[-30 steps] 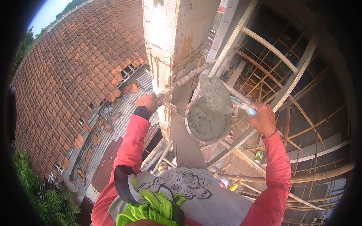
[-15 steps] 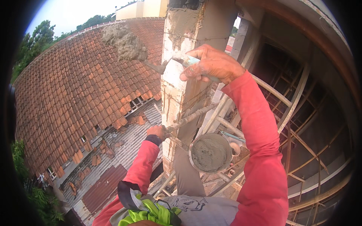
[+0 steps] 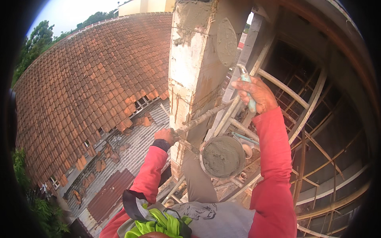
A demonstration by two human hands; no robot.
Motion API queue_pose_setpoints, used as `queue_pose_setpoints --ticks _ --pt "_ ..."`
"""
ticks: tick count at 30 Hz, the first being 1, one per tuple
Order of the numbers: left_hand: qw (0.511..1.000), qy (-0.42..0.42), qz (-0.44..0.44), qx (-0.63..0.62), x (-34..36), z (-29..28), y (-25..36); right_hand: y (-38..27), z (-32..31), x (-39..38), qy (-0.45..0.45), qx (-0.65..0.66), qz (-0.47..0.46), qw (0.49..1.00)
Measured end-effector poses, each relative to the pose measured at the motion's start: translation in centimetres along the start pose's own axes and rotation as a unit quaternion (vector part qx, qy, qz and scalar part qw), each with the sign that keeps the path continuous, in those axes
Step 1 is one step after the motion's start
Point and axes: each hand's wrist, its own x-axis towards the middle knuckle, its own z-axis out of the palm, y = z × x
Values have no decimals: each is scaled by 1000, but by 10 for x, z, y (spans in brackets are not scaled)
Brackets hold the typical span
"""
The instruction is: The person scoops wet cement from a bucket with a trowel and applies it to a vertical concrete pillar. The person repeatedly smooths the surface of the pillar while standing on scaffolding.
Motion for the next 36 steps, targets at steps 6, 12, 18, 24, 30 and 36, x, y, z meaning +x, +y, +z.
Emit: queue_pose_setpoints --ticks 6,12,18,24,30,36 --pt "999 -9 32 14 7 0 9 120 -121 -119 3 -588 -34 808" --pt "999 8 23 33 6 2 -5 158 -120 -156 -21 -870 57 489" --pt "999 -5 10 37 5 -9 8 255 -113 -118 -47 -787 135 600" --pt "999 -11 27 44 4 -13 12 294 -150 -135 14 -679 186 710" --pt "998 19 44 27 0 -6 4 273 -139 -155 11 -650 227 726" --pt "997 51 61 15 -5 3 1 220 -129 -153 26 -675 207 708"
